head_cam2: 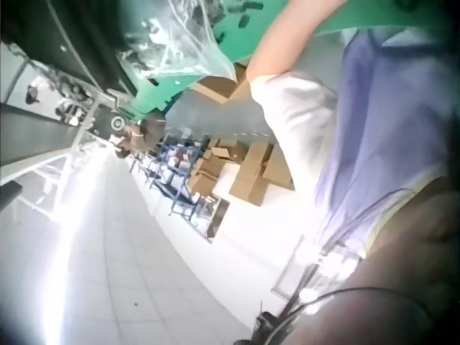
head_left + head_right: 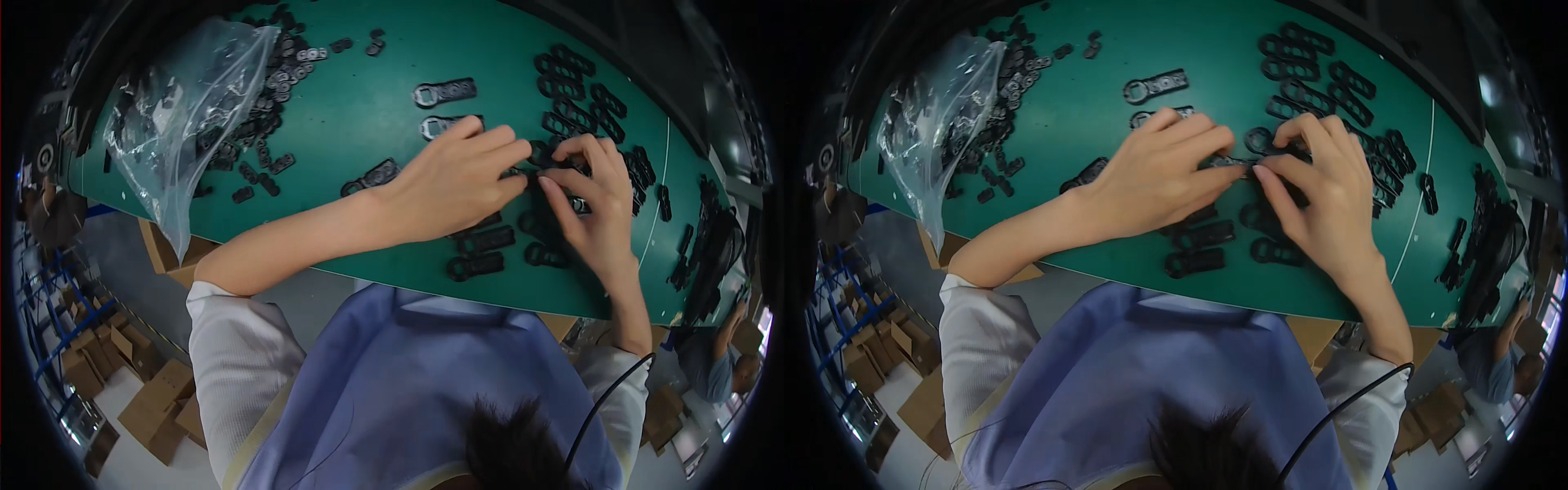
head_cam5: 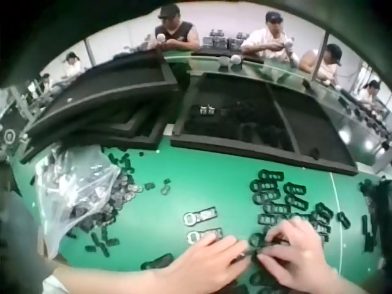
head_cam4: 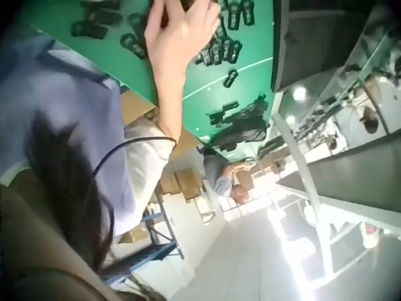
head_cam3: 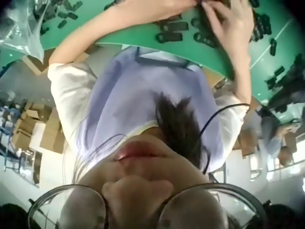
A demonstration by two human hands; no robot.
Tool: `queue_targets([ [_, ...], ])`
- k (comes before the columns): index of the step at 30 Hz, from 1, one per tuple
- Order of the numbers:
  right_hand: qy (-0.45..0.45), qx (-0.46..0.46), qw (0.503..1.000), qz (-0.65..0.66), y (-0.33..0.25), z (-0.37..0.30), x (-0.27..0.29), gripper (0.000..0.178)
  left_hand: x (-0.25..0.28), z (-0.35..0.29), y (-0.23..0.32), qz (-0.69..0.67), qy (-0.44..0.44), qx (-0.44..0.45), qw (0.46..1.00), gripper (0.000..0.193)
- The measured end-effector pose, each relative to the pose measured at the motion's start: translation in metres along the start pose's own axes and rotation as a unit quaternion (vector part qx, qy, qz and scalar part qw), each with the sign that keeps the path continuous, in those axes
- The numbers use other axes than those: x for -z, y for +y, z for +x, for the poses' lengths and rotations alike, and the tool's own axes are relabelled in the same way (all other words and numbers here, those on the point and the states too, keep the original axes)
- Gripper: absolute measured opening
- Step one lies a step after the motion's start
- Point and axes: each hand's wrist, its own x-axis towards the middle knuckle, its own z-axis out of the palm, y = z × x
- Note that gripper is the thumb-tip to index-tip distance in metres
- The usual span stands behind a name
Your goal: Assemble small black plastic components by snapping together individual parts at a manual assembly station.
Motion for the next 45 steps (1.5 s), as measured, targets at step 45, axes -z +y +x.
queue_targets([
  [45,-0.012,-0.168,0.898,0.407,0.021,-0.014,-0.009,0.014,0.009,0.01,-0.004,-0.053,0.012,0.036,0.998,0.012],
])
